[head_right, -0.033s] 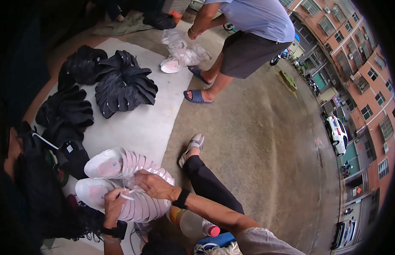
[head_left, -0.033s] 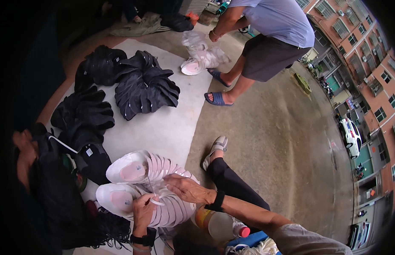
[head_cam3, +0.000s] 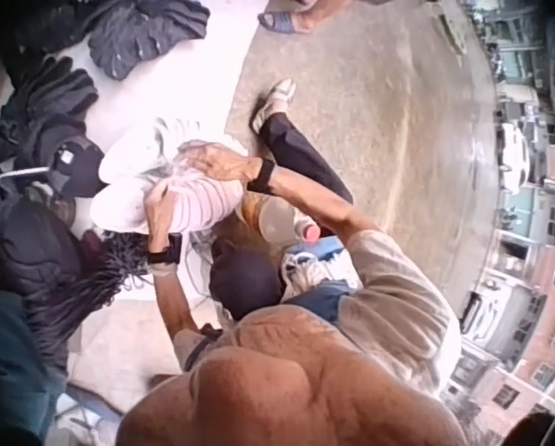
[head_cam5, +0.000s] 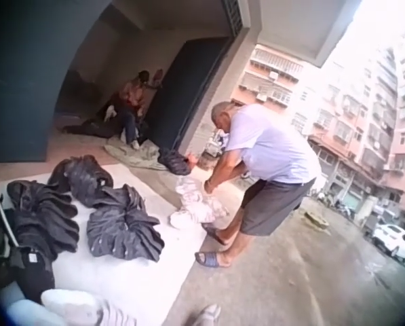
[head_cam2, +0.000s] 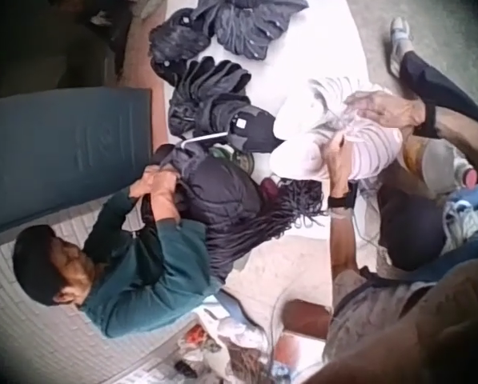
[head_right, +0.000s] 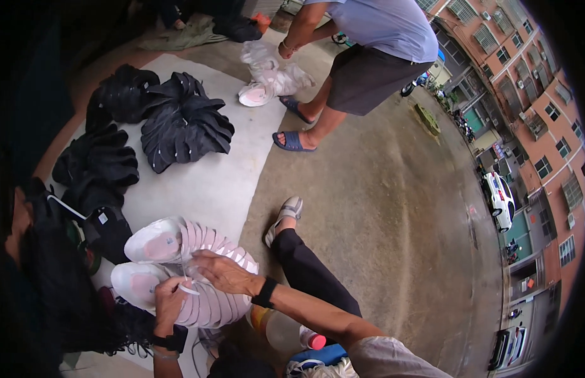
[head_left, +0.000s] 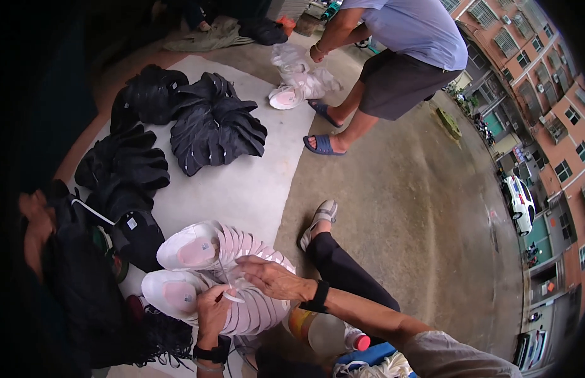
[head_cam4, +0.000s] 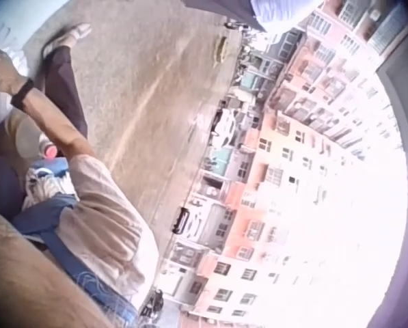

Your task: The recorder is lacing white and pink athletic shoes and organizing them into a bundle.

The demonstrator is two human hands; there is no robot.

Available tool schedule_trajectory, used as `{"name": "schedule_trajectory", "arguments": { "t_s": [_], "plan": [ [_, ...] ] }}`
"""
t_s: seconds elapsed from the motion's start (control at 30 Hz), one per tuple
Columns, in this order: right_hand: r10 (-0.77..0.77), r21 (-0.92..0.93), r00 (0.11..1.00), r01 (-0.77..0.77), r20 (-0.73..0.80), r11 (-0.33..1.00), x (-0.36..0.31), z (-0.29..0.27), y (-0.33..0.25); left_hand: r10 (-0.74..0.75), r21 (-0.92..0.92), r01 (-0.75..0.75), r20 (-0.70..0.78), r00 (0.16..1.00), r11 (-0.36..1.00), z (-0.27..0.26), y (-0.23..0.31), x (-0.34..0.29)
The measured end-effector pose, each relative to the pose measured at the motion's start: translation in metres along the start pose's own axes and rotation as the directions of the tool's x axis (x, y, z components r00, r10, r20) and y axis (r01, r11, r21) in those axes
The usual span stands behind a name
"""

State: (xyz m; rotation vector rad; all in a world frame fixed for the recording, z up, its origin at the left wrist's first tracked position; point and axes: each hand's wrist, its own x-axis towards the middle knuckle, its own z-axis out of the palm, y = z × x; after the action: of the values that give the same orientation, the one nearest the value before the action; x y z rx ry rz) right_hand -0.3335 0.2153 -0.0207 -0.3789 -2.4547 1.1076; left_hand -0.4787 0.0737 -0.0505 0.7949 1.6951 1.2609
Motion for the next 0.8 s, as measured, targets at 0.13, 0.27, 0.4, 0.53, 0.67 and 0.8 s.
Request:
{"name": "schedule_trajectory", "arguments": {
  "t_s": [0.13, 0.27, 0.4, 0.53, 0.67, 0.8],
  "plan": [
    [0.207, 0.001, 0.916, -0.221, 0.344, 0.975, 0.014, 0.015, 0.007, 0.289, 0.211, -0.273, -0.053, 0.956, 0.939, 0.005, -0.006, 0.008],
    [0.122, -0.004, 0.941, -0.127, 0.315, 0.992, 0.014, 0.017, 0.016, 0.477, 0.447, -0.43, 0.01, 0.879, 0.784, -0.008, 0.006, 0.009],
    [0.055, 0.142, 0.99, -0.074, 0.134, 0.987, 0.012, 0.028, 0.028, 0.566, 0.489, -0.48, -0.035, 0.824, 0.729, -0.001, 0.005, 0.011],
    [0.112, 0.142, 0.979, -0.137, 0.171, 0.98, 0.015, 0.028, 0.025, 0.615, 0.531, -0.508, -0.03, 0.788, 0.678, 0.003, -0.008, 0.009],
    [0.499, 0.313, 0.745, -0.65, 0.444, 0.692, 0.014, 0.029, 0.029, 0.644, 0.49, -0.545, -0.045, 0.763, 0.68, 0.01, -0.016, 0.005],
    [0.494, 0.677, 0.797, -0.578, 0.349, 0.455, 0.008, 0.048, 0.022, 0.61, 0.464, -0.519, -0.06, 0.79, 0.718, 0.011, -0.018, 0.002]
  ]
}}
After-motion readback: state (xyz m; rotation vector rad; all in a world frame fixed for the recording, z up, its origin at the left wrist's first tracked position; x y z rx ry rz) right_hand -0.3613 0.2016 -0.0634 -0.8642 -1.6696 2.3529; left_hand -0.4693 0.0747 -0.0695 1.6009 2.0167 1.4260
